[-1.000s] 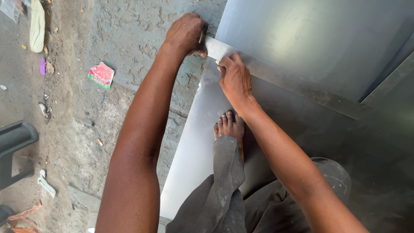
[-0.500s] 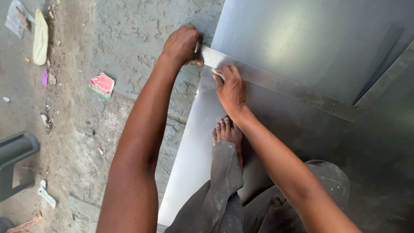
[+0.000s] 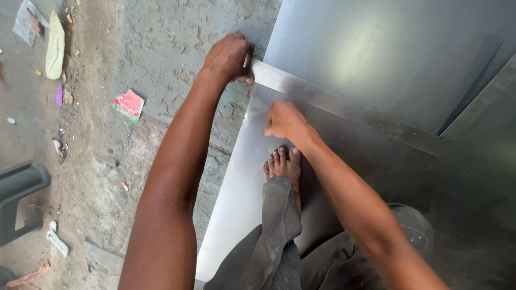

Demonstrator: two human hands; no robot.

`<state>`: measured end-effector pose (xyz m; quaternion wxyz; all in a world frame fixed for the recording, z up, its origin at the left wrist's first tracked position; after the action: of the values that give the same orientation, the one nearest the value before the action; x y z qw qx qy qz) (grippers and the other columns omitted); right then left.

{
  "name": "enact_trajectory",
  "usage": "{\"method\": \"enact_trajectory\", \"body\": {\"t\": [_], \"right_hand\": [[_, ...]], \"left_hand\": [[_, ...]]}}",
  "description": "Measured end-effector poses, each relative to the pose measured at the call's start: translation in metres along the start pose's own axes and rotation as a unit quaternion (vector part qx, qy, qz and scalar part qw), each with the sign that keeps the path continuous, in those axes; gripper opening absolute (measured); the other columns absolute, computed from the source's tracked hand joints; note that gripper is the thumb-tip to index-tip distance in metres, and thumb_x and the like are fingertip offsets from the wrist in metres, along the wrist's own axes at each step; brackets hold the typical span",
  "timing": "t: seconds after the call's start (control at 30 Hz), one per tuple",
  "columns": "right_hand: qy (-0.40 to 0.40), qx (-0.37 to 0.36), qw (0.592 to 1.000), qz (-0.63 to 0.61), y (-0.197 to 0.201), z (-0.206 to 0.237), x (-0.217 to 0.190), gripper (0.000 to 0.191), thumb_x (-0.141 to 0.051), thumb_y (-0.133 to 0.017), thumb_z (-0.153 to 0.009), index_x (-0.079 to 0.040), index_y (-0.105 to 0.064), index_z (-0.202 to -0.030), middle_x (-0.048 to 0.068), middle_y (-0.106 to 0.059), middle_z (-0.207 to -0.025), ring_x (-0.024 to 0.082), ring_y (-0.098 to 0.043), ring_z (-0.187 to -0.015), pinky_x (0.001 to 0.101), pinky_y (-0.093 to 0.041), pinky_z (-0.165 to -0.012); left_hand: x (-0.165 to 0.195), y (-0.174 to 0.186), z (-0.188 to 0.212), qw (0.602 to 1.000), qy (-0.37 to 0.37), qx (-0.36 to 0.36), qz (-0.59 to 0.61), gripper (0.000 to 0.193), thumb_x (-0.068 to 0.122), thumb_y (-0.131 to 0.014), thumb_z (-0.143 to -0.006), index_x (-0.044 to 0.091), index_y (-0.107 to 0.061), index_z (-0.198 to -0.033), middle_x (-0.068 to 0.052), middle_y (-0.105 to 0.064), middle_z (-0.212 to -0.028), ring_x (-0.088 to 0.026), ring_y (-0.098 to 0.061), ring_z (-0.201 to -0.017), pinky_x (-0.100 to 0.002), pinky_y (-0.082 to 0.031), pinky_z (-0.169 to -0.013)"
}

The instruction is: The person uses a framing square and a marking tool to draw layout lines on a large metal sheet while crouching on the floor.

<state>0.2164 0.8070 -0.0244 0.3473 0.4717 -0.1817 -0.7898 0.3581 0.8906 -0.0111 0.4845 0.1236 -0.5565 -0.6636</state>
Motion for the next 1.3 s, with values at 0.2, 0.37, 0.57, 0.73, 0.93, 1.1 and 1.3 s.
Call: {"method": "enact_trajectory", "body": {"t": [0.2, 0.37, 0.57, 0.73, 0.93, 1.1, 1.3], "right_hand": [[0.085, 0.192, 0.971, -0.119, 0.033, 0.020, -0.005, 0.004, -0.004, -0.075, -0.088, -0.005, -0.074, -0.092, 0.014, -0.069, -0.095, 0.033, -0.071, -0.083, 0.0443, -0.056, -0.072], [0.088, 0.251, 0.961, -0.077, 0.042, 0.020, -0.010, 0.017, -0.010, -0.079, -0.088, -0.004, -0.072, -0.101, 0.013, -0.068, -0.102, 0.036, -0.070, -0.088, 0.0459, -0.055, -0.072], [0.080, 0.212, 0.972, -0.057, 0.034, 0.011, -0.009, 0.013, -0.011, -0.076, -0.093, -0.003, -0.072, -0.102, 0.012, -0.066, -0.103, 0.032, -0.071, -0.082, 0.0436, -0.057, -0.069], [0.119, -0.016, 0.988, -0.100, 0.002, 0.000, -0.023, 0.013, -0.012, -0.076, -0.088, -0.004, -0.077, -0.098, 0.012, -0.073, -0.099, 0.027, -0.074, -0.080, 0.0394, -0.059, -0.072], [0.162, -0.063, 0.955, -0.241, 0.012, 0.052, 0.013, 0.015, -0.020, -0.075, -0.088, -0.008, -0.078, -0.095, 0.009, -0.078, -0.096, 0.023, -0.076, -0.087, 0.0350, -0.059, -0.080], [-0.097, 0.352, 0.917, -0.160, 0.150, 0.142, 0.205, 0.026, -0.026, -0.064, -0.106, -0.004, -0.069, -0.116, 0.015, -0.074, -0.110, 0.031, -0.071, -0.102, 0.0416, -0.055, -0.088], [-0.128, 0.506, 0.840, 0.153, 0.271, 0.244, 0.367, 0.013, -0.014, -0.056, -0.111, -0.001, -0.059, -0.109, 0.019, -0.058, -0.149, 0.043, -0.050, -0.143, 0.0557, -0.038, -0.120]], "left_hand": [[0.003, -0.001, -0.001, 1.000, -0.003, -0.014, 0.009, 0.061, 0.025, -0.102, -0.046, 0.009, -0.075, -0.098, -0.013, -0.068, -0.105, -0.037, -0.060, -0.109, -0.046, -0.051, -0.091], [0.002, -0.003, 0.002, 1.000, 0.013, -0.024, 0.000, 0.060, 0.026, -0.102, -0.047, 0.010, -0.075, -0.098, -0.011, -0.068, -0.108, -0.035, -0.060, -0.112, -0.045, -0.051, -0.093], [0.004, -0.001, 0.000, 1.000, 0.020, -0.022, -0.010, 0.064, 0.026, -0.103, -0.045, 0.010, -0.075, -0.101, -0.010, -0.068, -0.108, -0.035, -0.060, -0.112, -0.045, -0.051, -0.093], [0.006, -0.001, 0.001, 1.000, 0.026, -0.014, -0.010, 0.061, 0.023, -0.101, -0.046, 0.010, -0.075, -0.100, -0.011, -0.068, -0.106, -0.035, -0.061, -0.110, -0.045, -0.051, -0.093], [0.006, -0.006, 0.002, 0.999, -0.027, 0.021, -0.013, 0.050, 0.022, -0.099, -0.054, 0.006, -0.071, -0.093, -0.016, -0.066, -0.101, -0.040, -0.060, -0.104, -0.049, -0.050, -0.089], [0.074, -0.028, 0.005, 0.994, -0.075, 0.083, -0.005, 0.054, 0.040, -0.089, -0.072, 0.005, -0.067, -0.107, -0.018, -0.065, -0.102, -0.042, -0.058, -0.099, -0.052, -0.049, -0.085], [0.209, -0.086, -0.010, 0.968, -0.135, 0.211, -0.003, 0.069, 0.062, -0.067, -0.082, 0.002, -0.065, -0.115, -0.019, -0.058, -0.111, -0.039, -0.054, -0.098, -0.051, -0.043, -0.088]]}}
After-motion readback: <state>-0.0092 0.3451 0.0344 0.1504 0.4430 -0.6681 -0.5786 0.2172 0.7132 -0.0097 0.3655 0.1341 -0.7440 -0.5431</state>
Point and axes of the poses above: each hand's wrist, its own z-axis away from the middle knuckle, its own y-axis out of the back of the hand, x = y × z, the point moved 9 cm from there along -z, towards the middle knuckle
